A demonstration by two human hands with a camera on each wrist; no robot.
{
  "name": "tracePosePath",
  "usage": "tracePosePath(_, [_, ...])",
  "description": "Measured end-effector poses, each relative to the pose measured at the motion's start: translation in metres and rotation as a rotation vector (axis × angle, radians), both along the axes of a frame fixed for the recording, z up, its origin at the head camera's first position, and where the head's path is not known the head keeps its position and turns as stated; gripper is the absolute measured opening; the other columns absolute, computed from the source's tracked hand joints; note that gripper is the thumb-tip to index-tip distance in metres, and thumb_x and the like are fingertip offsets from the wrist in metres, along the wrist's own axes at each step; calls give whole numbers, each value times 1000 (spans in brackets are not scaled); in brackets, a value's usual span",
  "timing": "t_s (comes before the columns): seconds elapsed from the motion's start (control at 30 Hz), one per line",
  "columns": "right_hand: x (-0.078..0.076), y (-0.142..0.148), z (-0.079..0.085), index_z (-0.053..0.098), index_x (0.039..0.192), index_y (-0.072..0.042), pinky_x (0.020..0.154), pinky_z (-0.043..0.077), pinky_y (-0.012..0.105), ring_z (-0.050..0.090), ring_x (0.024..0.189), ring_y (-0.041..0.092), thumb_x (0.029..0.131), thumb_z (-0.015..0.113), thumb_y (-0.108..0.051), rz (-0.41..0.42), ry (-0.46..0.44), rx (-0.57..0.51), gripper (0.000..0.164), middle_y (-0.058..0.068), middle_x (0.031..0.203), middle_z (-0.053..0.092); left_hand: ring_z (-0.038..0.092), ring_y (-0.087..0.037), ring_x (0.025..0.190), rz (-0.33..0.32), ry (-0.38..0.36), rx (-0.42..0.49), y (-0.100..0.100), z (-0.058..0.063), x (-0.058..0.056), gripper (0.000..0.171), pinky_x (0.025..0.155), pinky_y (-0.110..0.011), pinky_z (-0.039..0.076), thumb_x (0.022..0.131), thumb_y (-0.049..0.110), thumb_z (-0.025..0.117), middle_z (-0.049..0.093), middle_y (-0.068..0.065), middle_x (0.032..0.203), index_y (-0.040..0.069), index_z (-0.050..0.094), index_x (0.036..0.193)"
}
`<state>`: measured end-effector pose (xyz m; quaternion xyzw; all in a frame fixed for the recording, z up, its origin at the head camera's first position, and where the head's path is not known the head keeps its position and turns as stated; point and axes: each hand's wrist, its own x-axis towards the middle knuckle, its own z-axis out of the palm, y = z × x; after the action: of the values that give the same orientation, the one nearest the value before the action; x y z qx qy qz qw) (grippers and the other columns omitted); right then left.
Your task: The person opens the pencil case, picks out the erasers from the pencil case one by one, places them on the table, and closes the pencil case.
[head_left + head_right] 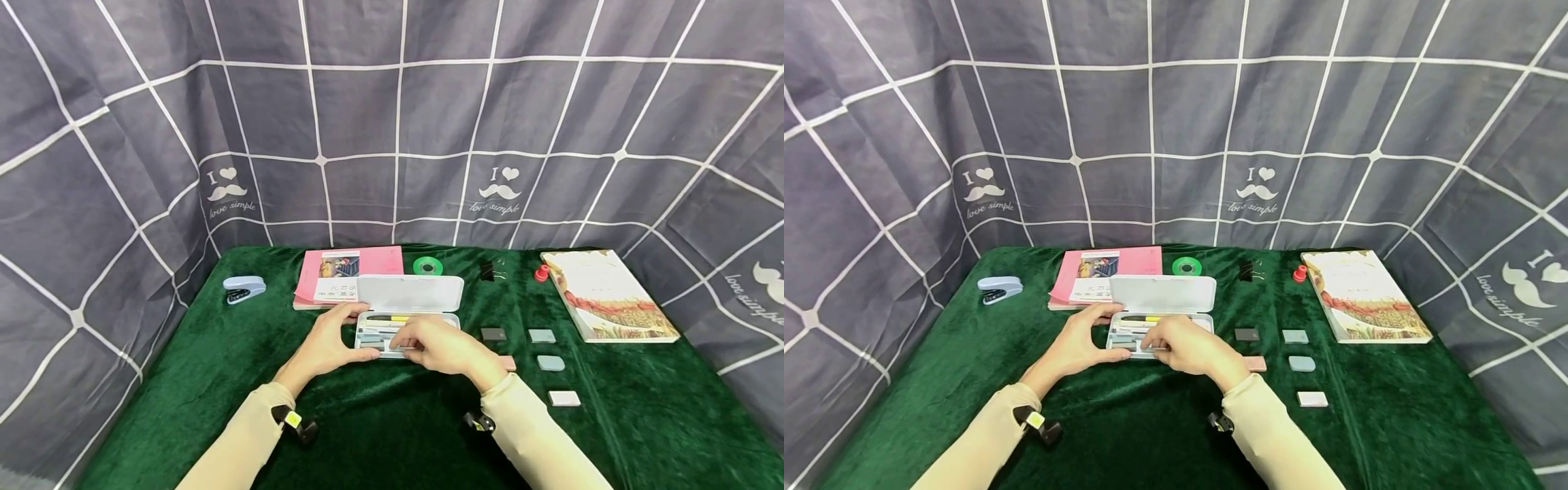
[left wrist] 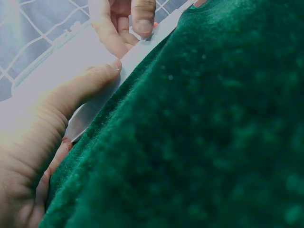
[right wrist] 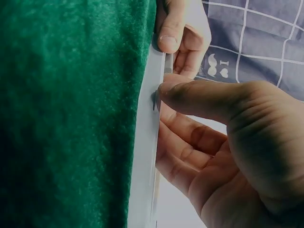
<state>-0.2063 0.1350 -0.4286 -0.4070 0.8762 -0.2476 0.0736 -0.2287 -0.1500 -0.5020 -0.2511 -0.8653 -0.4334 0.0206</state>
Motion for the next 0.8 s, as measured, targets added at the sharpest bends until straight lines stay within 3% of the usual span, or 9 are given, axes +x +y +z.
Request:
tracePosePath(0.37, [0, 1, 2, 83, 111, -12, 89, 60, 33, 65, 91, 10, 100, 74, 6, -6, -1, -45, 22, -6, 103, 81, 70, -26, 130, 3, 0, -4, 0, -1, -1, 90, 113, -44, 60, 80, 47, 102, 64, -5, 153, 17, 62, 154])
tracePosePath(0.57, [0, 1, 2, 80, 109, -11, 78, 57, 27, 61, 81, 8, 99, 74, 9, 0, -30, -89, 23, -7, 91, 78, 70, -26, 131, 2, -5, -7, 0, 2, 0, 89, 114, -43, 59, 80, 44, 103, 63, -6, 153, 16, 61, 154])
tracePosePath(0.8, [2, 12, 14, 80, 117, -10, 87, 66, 37, 72, 95, 11, 96, 78, 7, -57, -53, -132, 27, 0, 104, 80, 70, -27, 130, -2, -5, -3, 0, 2, 1, 88, 114, -45, 59, 80, 46, 103, 64, -5, 152, 17, 63, 153])
